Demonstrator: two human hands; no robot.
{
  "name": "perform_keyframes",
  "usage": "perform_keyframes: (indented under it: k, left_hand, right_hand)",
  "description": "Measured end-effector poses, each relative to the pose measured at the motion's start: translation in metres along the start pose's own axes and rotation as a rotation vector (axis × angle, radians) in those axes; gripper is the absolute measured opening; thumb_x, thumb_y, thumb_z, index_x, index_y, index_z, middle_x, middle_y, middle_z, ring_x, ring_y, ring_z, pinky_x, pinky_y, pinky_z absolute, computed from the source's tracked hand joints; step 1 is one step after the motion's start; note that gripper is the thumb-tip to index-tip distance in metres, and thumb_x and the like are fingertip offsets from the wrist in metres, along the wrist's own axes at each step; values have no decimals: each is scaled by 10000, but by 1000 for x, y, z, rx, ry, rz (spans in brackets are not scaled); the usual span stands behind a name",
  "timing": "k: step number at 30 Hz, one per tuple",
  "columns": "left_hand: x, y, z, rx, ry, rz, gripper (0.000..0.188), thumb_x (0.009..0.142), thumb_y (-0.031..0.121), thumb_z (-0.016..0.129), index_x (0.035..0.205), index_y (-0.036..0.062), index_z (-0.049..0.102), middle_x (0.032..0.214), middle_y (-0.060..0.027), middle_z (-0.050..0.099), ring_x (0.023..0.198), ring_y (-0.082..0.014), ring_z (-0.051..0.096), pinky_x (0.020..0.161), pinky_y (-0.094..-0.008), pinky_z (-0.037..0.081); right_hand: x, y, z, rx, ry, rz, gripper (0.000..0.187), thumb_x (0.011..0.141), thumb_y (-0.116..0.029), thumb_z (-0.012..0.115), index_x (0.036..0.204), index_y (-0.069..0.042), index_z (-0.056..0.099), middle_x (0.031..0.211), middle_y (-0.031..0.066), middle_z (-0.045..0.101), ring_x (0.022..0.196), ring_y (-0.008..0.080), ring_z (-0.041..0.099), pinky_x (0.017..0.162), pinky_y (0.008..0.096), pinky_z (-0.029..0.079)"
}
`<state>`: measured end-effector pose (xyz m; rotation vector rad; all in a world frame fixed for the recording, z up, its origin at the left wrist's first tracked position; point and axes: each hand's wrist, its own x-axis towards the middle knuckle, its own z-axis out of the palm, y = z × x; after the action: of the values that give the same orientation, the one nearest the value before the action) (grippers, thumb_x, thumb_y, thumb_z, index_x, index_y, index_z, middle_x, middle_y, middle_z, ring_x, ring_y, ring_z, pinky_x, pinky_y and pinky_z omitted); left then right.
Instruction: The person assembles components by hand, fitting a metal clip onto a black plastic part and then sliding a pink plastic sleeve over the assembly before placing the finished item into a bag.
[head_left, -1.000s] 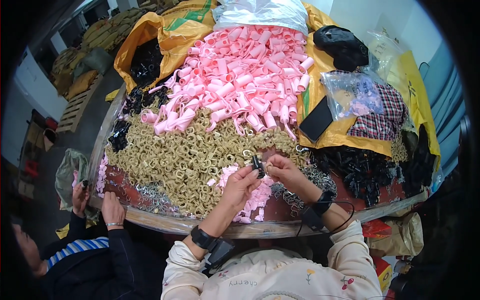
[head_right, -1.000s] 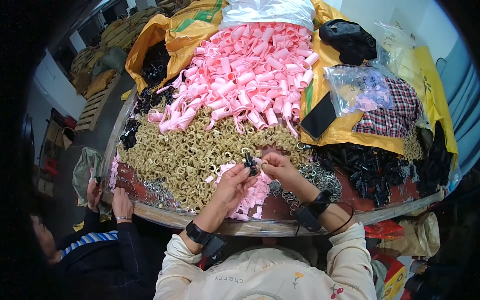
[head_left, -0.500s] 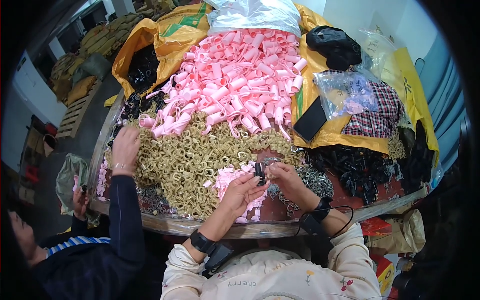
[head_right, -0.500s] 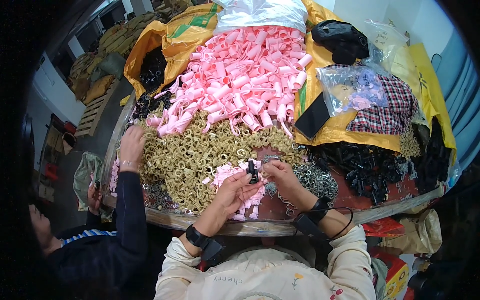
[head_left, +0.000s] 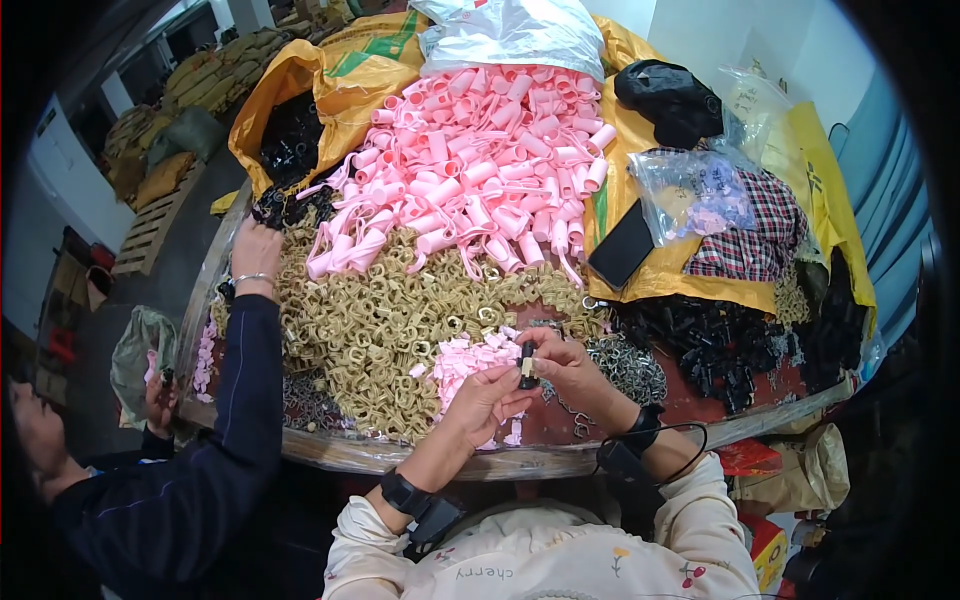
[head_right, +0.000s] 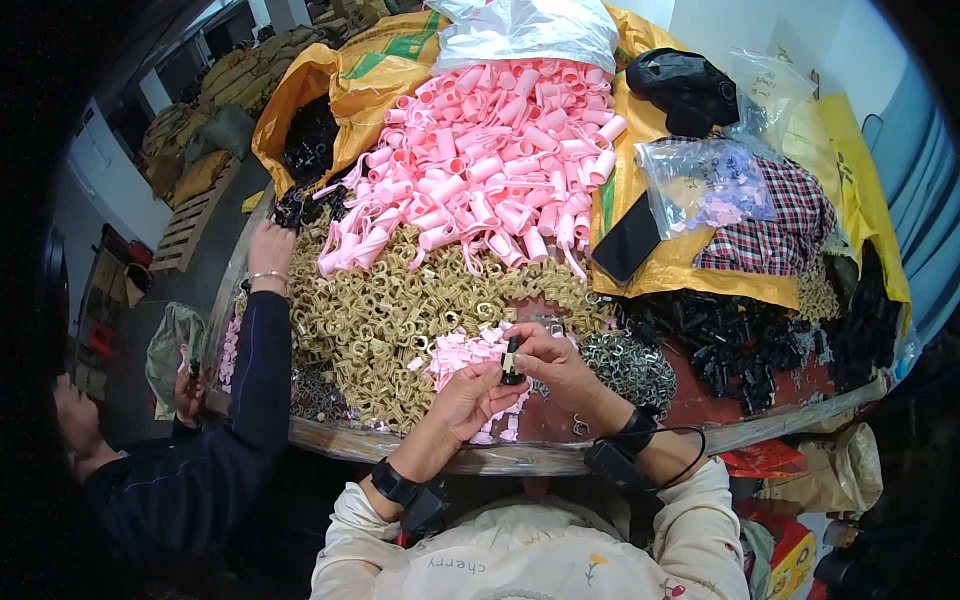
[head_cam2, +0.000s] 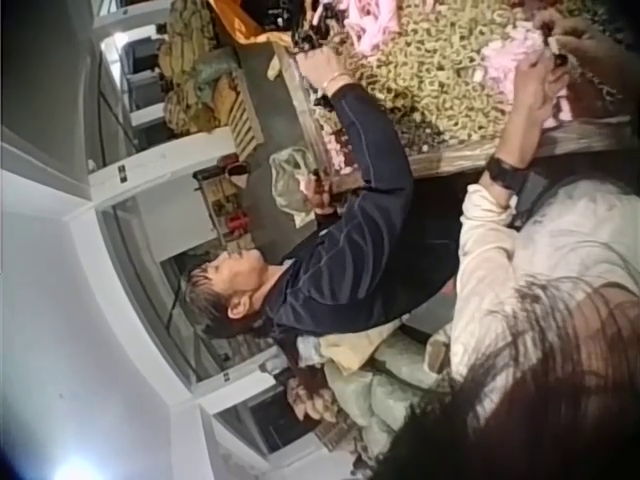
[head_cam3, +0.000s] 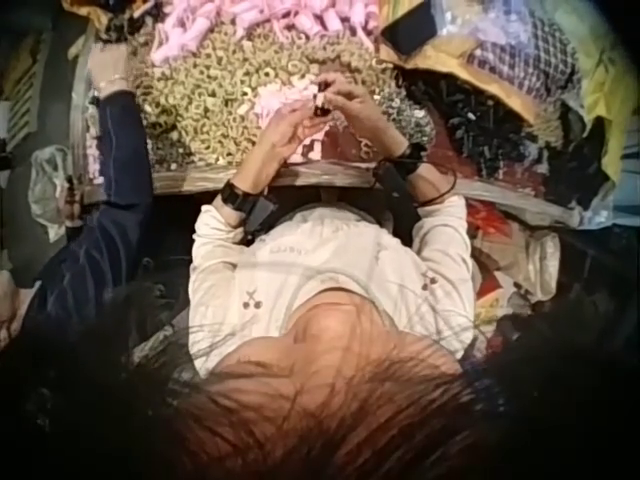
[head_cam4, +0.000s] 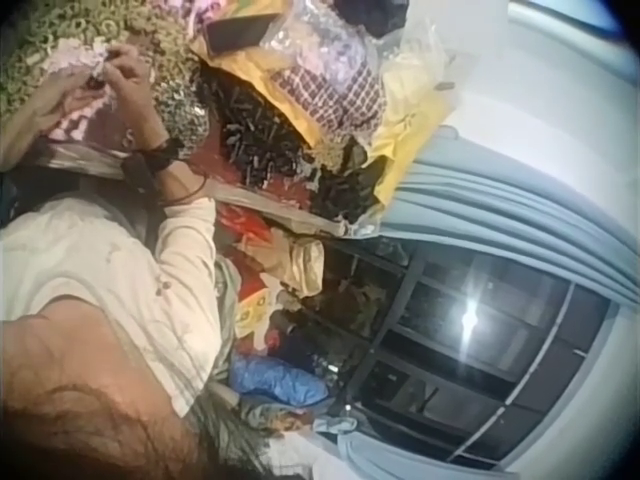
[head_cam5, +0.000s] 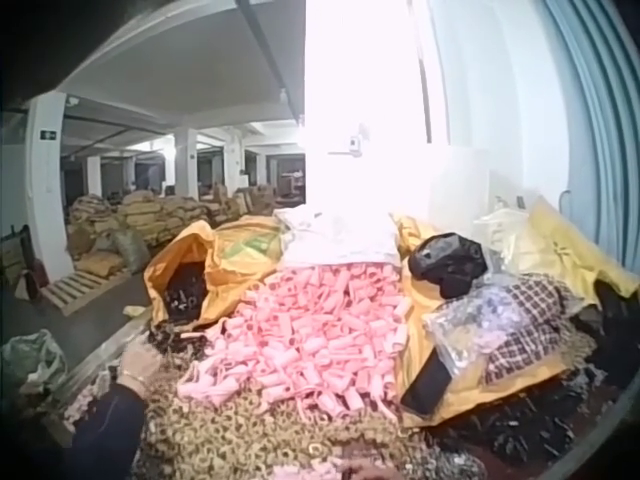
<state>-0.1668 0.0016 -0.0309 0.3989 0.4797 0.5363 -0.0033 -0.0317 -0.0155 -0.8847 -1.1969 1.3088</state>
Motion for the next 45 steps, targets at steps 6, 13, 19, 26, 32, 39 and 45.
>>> perform_keyframes:
  k: [6, 13, 19, 26, 32, 39, 45]
  left_hand:
    - [2, 0, -4, 3, 7, -7, 206, 811, 131, 534, 970, 0, 521, 889, -95, 586, 813, -223, 600, 667, -266, 521]
    - [2, 2, -3, -36, -32, -43, 216, 810, 130, 536, 977, -5, 515, 893, -94, 580, 803, -221, 602, 665, -262, 522]
    - [0, 0, -3, 37, -33, -70, 208, 800, 131, 545, 963, 4, 518, 904, -110, 581, 803, -243, 599, 677, -292, 514]
    - [-9, 25, 12, 944, 170, 312, 207, 780, 116, 569, 936, -17, 534, 820, -65, 579, 670, -145, 577, 549, -238, 465]
    - [-11, 24, 7, 1570, 172, 689, 152, 728, 109, 633, 807, -8, 576, 632, 22, 518, 553, -24, 439, 460, -185, 347]
    - [-15, 25, -4, 973, 216, 382, 194, 720, 64, 635, 888, -6, 569, 685, 38, 532, 589, -13, 449, 502, -149, 342]
    - [-21, 19, -9, 840, 216, 385, 220, 719, 35, 633, 923, -14, 568, 729, 23, 555, 601, -11, 458, 516, -138, 348]
  right_hand:
    - [-2, 1, 4, 95, 92, 51, 65, 774, -81, 581, 750, -21, 582, 1062, 30, 422, 836, 71, 455, 728, 207, 373]
    - [0, -12, 1, 82, 33, 97, 70, 770, -89, 594, 793, -31, 563, 1023, 6, 431, 761, 42, 447, 667, 178, 379]
    - [-5, -15, 8, -61, 74, 60, 112, 775, -67, 571, 869, -41, 515, 951, -4, 448, 790, 64, 445, 703, 202, 365]
    - [-26, -13, -17, -499, -24, 78, 116, 745, -41, 561, 849, -47, 512, 828, 32, 498, 712, 148, 504, 674, 242, 388]
    - [-35, 16, 1, -1393, -225, -382, 144, 662, -69, 533, 804, -49, 515, 753, 84, 494, 689, 214, 516, 596, 275, 399]
    - [-31, 46, 5, -1476, -268, -407, 73, 680, -114, 505, 709, -62, 462, 706, 60, 450, 649, 201, 505, 585, 308, 399]
    - [-33, 42, 10, -1387, -186, -330, 41, 663, -91, 499, 682, -63, 477, 680, 62, 448, 636, 203, 496, 554, 304, 403]
